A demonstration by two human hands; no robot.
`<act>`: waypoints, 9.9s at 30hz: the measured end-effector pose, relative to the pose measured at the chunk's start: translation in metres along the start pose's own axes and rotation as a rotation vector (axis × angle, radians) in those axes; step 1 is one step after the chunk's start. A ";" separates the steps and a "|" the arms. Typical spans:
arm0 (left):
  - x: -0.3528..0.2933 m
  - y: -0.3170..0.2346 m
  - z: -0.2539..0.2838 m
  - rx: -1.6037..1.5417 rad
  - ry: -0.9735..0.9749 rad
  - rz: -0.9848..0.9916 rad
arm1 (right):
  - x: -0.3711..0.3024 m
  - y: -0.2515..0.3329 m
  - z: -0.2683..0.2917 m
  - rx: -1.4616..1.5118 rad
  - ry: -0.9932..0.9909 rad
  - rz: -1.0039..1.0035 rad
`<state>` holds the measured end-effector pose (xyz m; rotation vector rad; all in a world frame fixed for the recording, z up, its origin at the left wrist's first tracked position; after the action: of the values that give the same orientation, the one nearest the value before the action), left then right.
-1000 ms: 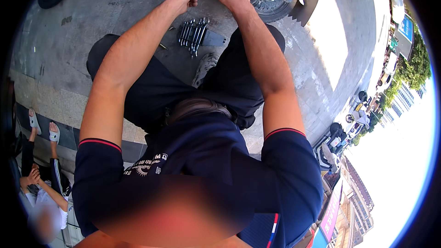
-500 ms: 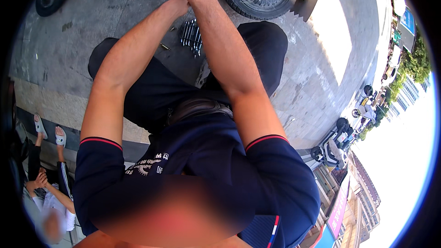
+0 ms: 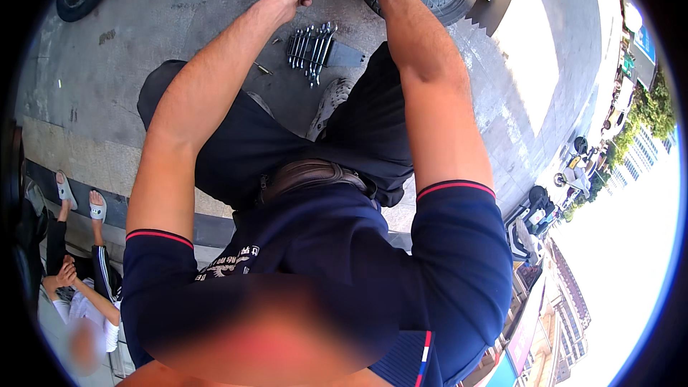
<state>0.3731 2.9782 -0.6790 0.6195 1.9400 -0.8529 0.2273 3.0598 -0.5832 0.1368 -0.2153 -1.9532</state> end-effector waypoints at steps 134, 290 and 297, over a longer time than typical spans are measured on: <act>-0.029 -0.069 0.051 0.426 -0.045 -0.351 | 0.002 -0.002 0.011 0.002 0.233 -0.273; -0.023 -0.034 0.019 0.868 -0.004 -0.737 | 0.079 0.104 -0.148 1.761 -0.745 -1.532; -0.041 -0.047 0.047 0.713 -0.161 -1.054 | 0.066 0.077 -0.139 1.822 -0.469 -1.208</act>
<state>0.3843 2.9084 -0.6453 -0.1741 1.7177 -2.2128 0.2990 2.9585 -0.7017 1.1716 -2.6496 -2.1091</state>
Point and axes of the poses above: each hand's wrist, its own x-axis towards the middle knuckle, its own z-axis out of the back of the hand, y = z × x, the point moved 9 cm from there along x, towards the middle knuckle, and after that the axes turned 14 degrees about z, right-handed, at the moved point
